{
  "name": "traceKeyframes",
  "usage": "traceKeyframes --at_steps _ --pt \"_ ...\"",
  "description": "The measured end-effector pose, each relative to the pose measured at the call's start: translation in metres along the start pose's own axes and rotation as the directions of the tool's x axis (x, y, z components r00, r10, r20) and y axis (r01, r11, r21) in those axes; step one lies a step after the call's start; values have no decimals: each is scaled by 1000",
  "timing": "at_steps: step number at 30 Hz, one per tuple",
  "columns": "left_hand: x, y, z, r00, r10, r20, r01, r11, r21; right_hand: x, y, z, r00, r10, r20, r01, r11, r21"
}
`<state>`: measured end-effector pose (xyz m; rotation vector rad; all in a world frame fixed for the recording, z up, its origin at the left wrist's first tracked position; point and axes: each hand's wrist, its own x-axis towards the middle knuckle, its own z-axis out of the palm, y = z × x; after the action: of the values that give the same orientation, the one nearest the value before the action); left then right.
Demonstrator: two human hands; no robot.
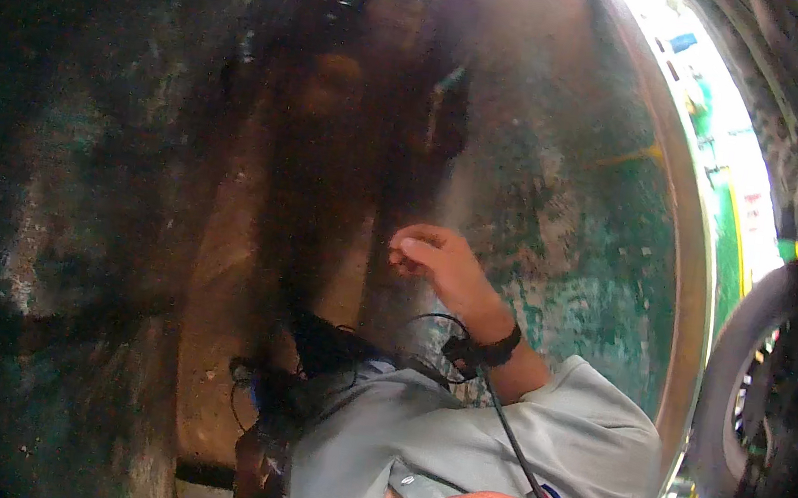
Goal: The person installs a large plastic underbody shield onto the underside of a vehicle. They align the shield, press it into place, and secure it using fasteners and tools while lying beneath the car.
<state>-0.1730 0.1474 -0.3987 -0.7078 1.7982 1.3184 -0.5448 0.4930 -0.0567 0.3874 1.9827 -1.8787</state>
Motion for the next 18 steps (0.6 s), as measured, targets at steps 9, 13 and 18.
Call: traceKeyframes --at_steps 9,13,18 --pt "-26 14 29 995 -83 -60 80 995 -52 99 -58 -6 990 -40 136 55 993 -107" --pt "-17 4 23 994 -84 -76 80 996 -43 116 -115 9 950 -296 104 312 927 -208" --pt "10 -2 17 986 -87 -141 77 994 -75 106 -180 15 806 -508 304 489 861 142"
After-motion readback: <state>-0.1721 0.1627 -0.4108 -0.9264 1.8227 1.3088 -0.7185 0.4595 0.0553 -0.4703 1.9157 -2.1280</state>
